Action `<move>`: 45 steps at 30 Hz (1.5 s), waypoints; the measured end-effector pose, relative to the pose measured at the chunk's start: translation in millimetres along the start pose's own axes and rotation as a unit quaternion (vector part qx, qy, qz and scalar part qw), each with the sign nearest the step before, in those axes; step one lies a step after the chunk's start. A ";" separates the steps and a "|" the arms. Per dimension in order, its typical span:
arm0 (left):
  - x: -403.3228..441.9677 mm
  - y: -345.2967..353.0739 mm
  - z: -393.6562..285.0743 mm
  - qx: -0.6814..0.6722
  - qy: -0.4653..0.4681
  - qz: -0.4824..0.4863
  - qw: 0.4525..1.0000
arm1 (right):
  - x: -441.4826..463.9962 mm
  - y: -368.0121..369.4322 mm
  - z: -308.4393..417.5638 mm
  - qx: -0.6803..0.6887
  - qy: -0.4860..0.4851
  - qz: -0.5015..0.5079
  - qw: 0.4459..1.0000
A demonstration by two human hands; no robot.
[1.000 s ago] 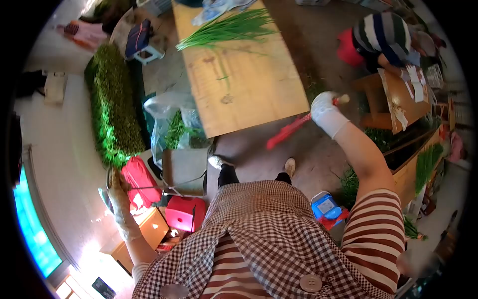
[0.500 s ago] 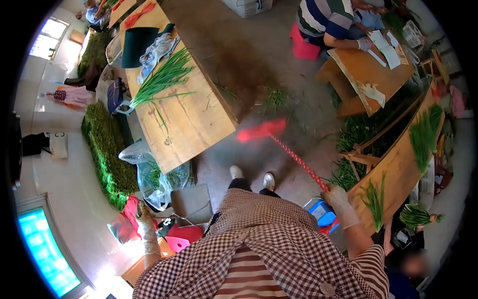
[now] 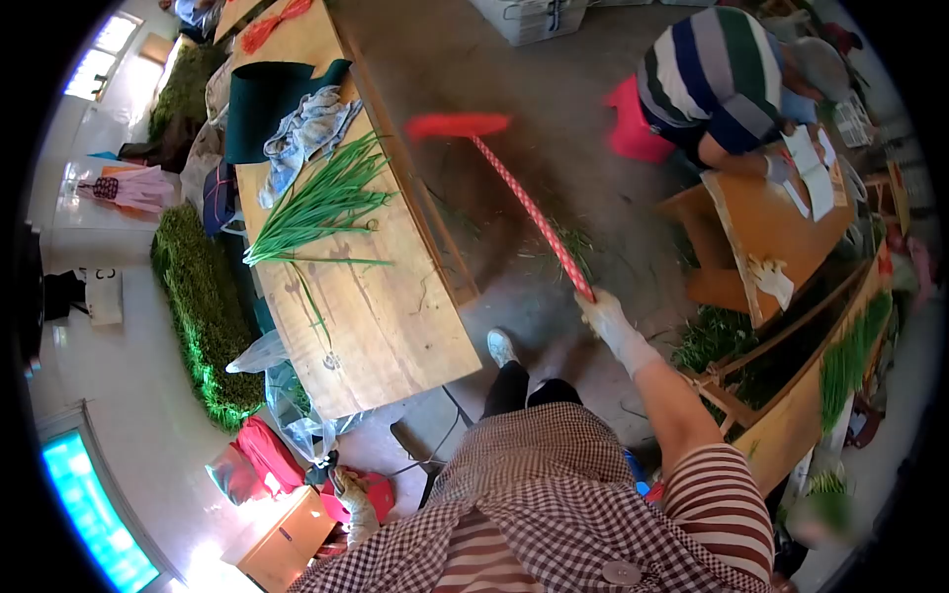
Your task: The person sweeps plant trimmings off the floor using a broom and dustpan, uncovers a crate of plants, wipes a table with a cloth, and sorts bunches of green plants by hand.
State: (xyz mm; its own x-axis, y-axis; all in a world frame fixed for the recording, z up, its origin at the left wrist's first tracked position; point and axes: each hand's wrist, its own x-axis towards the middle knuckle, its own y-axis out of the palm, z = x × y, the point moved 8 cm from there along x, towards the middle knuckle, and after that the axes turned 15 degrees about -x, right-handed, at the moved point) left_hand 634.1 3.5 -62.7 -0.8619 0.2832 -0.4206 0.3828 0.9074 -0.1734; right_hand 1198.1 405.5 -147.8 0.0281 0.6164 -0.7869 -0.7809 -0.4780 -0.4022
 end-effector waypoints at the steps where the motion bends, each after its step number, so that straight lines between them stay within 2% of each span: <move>1: -6.6 12.5 -4.4 0.017 0.015 0.000 1.000 | 29.5 -10.0 23.7 -0.030 -0.003 -0.031 0.999; 2: -11.2 19.4 0.9 -0.026 -0.018 -0.025 0.999 | 72.5 -10.6 59.8 -0.162 -0.179 -0.134 0.961; 3: -21.3 33.1 -4.1 -0.037 -0.022 -0.032 0.999 | 100.7 -3.6 106.4 -0.345 -0.328 -0.214 0.853; 4: -35.9 50.5 -12.5 -0.050 -0.028 -0.038 0.998 | 120.6 5.1 144.5 -0.492 -0.425 -0.357 0.671; 5: -42.4 64.0 -12.2 -0.062 -0.034 -0.046 0.996 | 160.6 4.7 175.1 -0.462 -0.455 -0.361 0.670; 6: -38.0 55.5 3.3 -0.029 -0.032 -0.024 0.999 | 217.5 10.7 199.1 -0.468 -0.399 -0.279 0.738; 8: -53.1 61.1 6.1 -0.008 0.020 -0.033 0.999 | 276.1 11.4 230.4 -0.299 -0.185 -0.089 0.932; 9: -60.0 65.1 7.1 0.003 0.047 -0.039 0.998 | 291.5 11.4 244.7 -0.221 -0.053 -0.041 0.973; 11: -69.5 75.4 5.4 0.004 0.054 -0.048 0.997 | 276.1 15.2 240.1 -0.194 0.010 0.038 0.980; 13: -85.7 107.3 -9.4 -0.005 0.048 -0.027 0.998 | 328.0 22.7 172.3 -0.353 -0.144 -0.019 0.924; 14: -86.3 105.5 -8.1 0.014 0.044 -0.029 0.999 | 346.2 29.3 112.3 -0.509 -0.345 -0.118 0.779; 15: -86.8 109.4 -9.6 0.006 0.035 -0.028 0.999 | 299.2 22.0 63.4 -0.735 -0.442 -0.156 0.490; 17: -83.8 95.0 2.7 -0.030 0.023 -0.060 0.997 | 215.4 -52.7 -21.6 -0.676 -0.423 -0.083 0.597; 18: -81.6 87.1 11.7 -0.050 -0.003 -0.071 0.996 | 161.1 -89.5 -41.5 -0.623 -0.420 -0.105 0.651; 19: -82.9 87.6 16.4 -0.051 -0.013 -0.084 0.995 | 131.7 -112.2 -100.1 -0.705 -0.379 -0.022 0.599; 20: -82.9 88.3 19.7 -0.052 -0.021 -0.095 0.994 | 96.4 -140.9 -122.7 -0.698 -0.351 0.011 0.625; 21: -82.6 89.2 22.4 -0.051 -0.027 -0.106 0.993 | 69.1 -170.4 -122.5 -0.697 -0.219 -0.017 0.683; 22: -82.3 90.1 25.9 -0.063 -0.031 -0.106 0.992 | 37.9 -196.3 -86.6 -0.647 -0.126 -0.022 0.752; 23: -79.7 87.5 35.6 -0.050 -0.036 -0.105 0.993 | 20.4 -227.7 -71.6 -0.528 0.034 -0.058 0.846; 25: -73.8 70.5 53.1 -0.016 -0.049 -0.104 0.993 | 12.4 -244.8 -84.7 -0.351 0.103 -0.063 0.929; 26: -79.5 81.8 52.1 -0.044 -0.062 -0.134 0.988 | 35.6 -241.2 -86.3 -0.439 -0.008 -0.088 0.894; 28: -80.3 75.3 65.7 -0.036 -0.043 -0.155 0.986 | 93.1 -213.1 -100.0 -0.583 -0.224 -0.126 0.771; 29: -81.2 79.7 63.9 -0.027 -0.032 -0.166 0.985 | 103.7 -182.0 -55.8 -0.656 -0.397 -0.244 0.594; 30: -87.2 84.9 65.2 -0.031 -0.051 -0.166 0.984 | 149.1 -158.1 -37.7 -0.630 -0.403 -0.258 0.612; 31: -89.4 110.9 51.8 -0.001 -0.017 -0.082 0.996 | 198.4 -128.4 -26.8 -0.595 -0.402 -0.271 0.641; 32: -93.2 106.6 55.0 0.013 -0.013 -0.068 0.998 | 257.8 -89.7 -24.8 -0.553 -0.385 -0.235 0.701; 33: -96.3 114.3 49.7 0.026 -0.008 -0.052 0.998 | 281.7 -48.2 7.3 -0.582 -0.453 -0.268 0.620; 34: -102.3 116.6 46.3 0.055 0.021 -0.095 0.994 | 308.0 -12.4 35.6 -0.552 -0.479 -0.258 0.632; 35: -108.4 122.8 42.7 0.057 0.016 -0.128 0.990 | 343.5 24.4 45.6 -0.550 -0.438 -0.208 0.680; 36: -110.7 123.1 41.8 0.064 0.015 -0.133 0.989 | 376.5 42.8 57.6 -0.461 -0.364 -0.150 0.796; 37: -110.8 121.5 41.3 0.071 0.012 -0.137 0.988 | 397.7 61.5 57.9 -0.360 -0.277 -0.087 0.887; 38: -111.6 110.5 46.2 0.063 -0.005 -0.175 0.983 | 397.1 81.8 60.2 -0.379 -0.248 -0.035 0.891; 40: -110.6 104.1 54.7 0.061 -0.020 -0.166 0.984 | 394.2 91.0 66.5 -0.420 -0.192 0.059 0.885; 43: -107.4 97.8 59.5 0.073 -0.018 -0.187 0.980 | 386.5 61.8 46.5 -0.475 -0.211 0.019 0.854; 44: -106.3 100.4 58.5 0.072 -0.020 -0.182 0.980 | 385.7 60.4 21.6 -0.569 -0.374 -0.016 0.732; 45: -103.2 105.5 60.8 0.064 -0.021 -0.175 0.982 | 357.4 29.3 18.8 -0.600 -0.444 -0.055 0.663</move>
State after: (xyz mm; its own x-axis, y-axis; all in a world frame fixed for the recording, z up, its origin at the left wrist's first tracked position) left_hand 783.6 51.1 -91.7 -0.9346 -0.0543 -0.3514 0.1066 0.9001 -0.4225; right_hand 1173.5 623.6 -432.0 -0.7515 0.5596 -0.3496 0.2681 -0.2252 -0.9367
